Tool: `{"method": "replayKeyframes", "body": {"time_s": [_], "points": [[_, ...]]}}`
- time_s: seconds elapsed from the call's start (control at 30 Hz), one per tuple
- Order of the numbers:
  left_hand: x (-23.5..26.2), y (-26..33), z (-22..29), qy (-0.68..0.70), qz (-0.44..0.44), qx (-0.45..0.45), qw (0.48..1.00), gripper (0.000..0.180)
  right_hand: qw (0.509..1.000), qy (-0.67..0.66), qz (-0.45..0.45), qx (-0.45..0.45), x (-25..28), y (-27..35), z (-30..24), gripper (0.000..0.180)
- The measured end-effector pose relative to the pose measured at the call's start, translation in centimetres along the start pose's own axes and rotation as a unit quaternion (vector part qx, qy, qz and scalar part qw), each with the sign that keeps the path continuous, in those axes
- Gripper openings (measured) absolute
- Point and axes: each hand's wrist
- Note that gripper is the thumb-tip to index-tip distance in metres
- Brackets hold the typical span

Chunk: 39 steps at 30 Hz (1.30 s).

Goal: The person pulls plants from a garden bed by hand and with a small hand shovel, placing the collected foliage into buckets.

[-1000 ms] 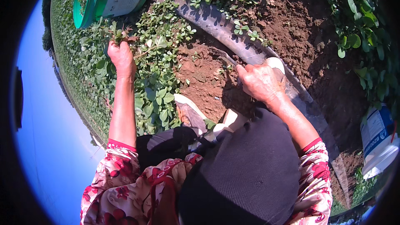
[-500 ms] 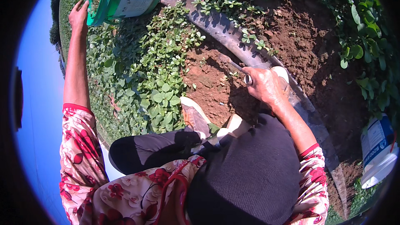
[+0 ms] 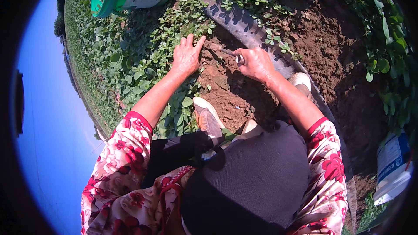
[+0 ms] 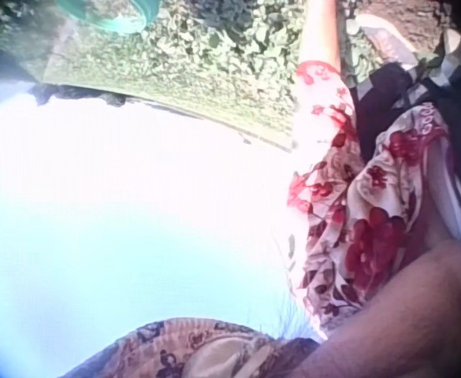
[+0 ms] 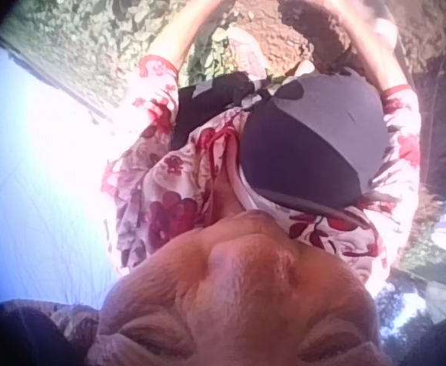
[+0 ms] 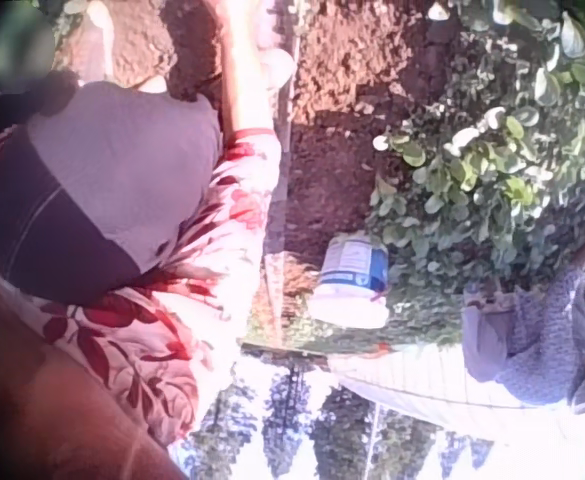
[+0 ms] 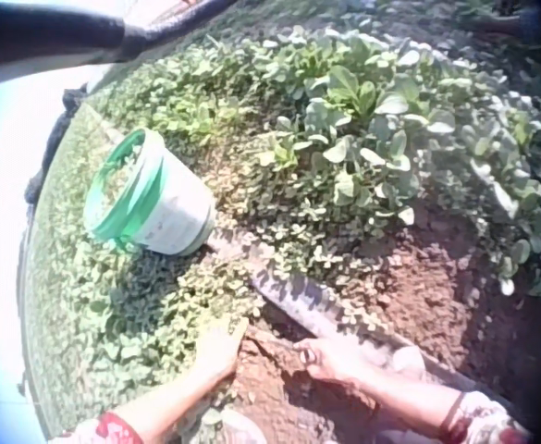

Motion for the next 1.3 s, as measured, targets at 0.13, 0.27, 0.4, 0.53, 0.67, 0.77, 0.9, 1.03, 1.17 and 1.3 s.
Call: {"method": "replayKeyframes", "body": {"time_s": [0.13, 0.27, 0.4, 0.53, 0.67, 0.77, 0.9, 1.03, 1.17, 1.3], "points": [[-0.2, -0.2, -0.6, -0.036, 0.007, -0.001, 0.999, 0.033, 0.999, 0.026, -0.025, 0.016, -1.9, -3.5, 0.0, 0.032], [-2.0, 1.1, -3.8, -0.038, 0.066, -0.026, 0.997, 0.01, 0.992, 0.072, -0.05, 0.087, -3.3, -5.4, -3.4, 0.018], [-2.3, 3.1, -7.9, 0.004, 0.072, -0.12, 0.99, 0.007, 0.993, 0.078, -0.067, 0.053, -0.3, -4.4, -4.6, 0.022], [-2.4, 5.6, -9.5, 0.056, 0.104, -0.18, 0.977, 0.009, 0.995, 0.083, -0.062, -0.002, 3.2, -1.2, -4.6, 0.035], [-3.8, 8.9, -8.3, 0.069, 0.102, -0.074, 0.99, 0.013, 0.988, 0.105, -0.11, 0.02, 3.3, -0.4, -6.3, 0.035], [-5.4, 10.3, -6.3, 0.051, 0.171, -0.034, 0.983, 0.014, 0.982, 0.117, -0.142, 0.037, 2.4, -1.4, -7.2, 0.035], [-5.8, 10.4, -4.9, 0.092, 0.145, -0.068, 0.983, 0.011, 0.972, 0.169, -0.146, 0.076, 2.0, -2.2, -9.3, 0.028], [-5.7, 9.4, -5.5, 0.03, 0.09, -0.058, 0.994, 0.011, 0.96, 0.218, -0.169, 0.045, 2.2, -1.9, -11.2, 0.033], [-6.8, 10.3, -6.5, 0.078, 0.122, -0.018, 0.989, 0.01, 0.961, 0.214, -0.168, 0.05, -0.2, -2.4, -10.9, 0.034], [-7.8, 11.2, -6.1, 0.128, 0.13, 0.0, 0.983, 0.019, 0.973, 0.151, -0.176, 0.016, -1.0, -5.3, -8.8, 0.028]]}}
Point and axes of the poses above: each hand's wrist, its own y-axis away from the middle knuckle, its own x-axis out of the back of the hand, z = x × y, and after that the axes turned 5 degrees about -x, right-handed
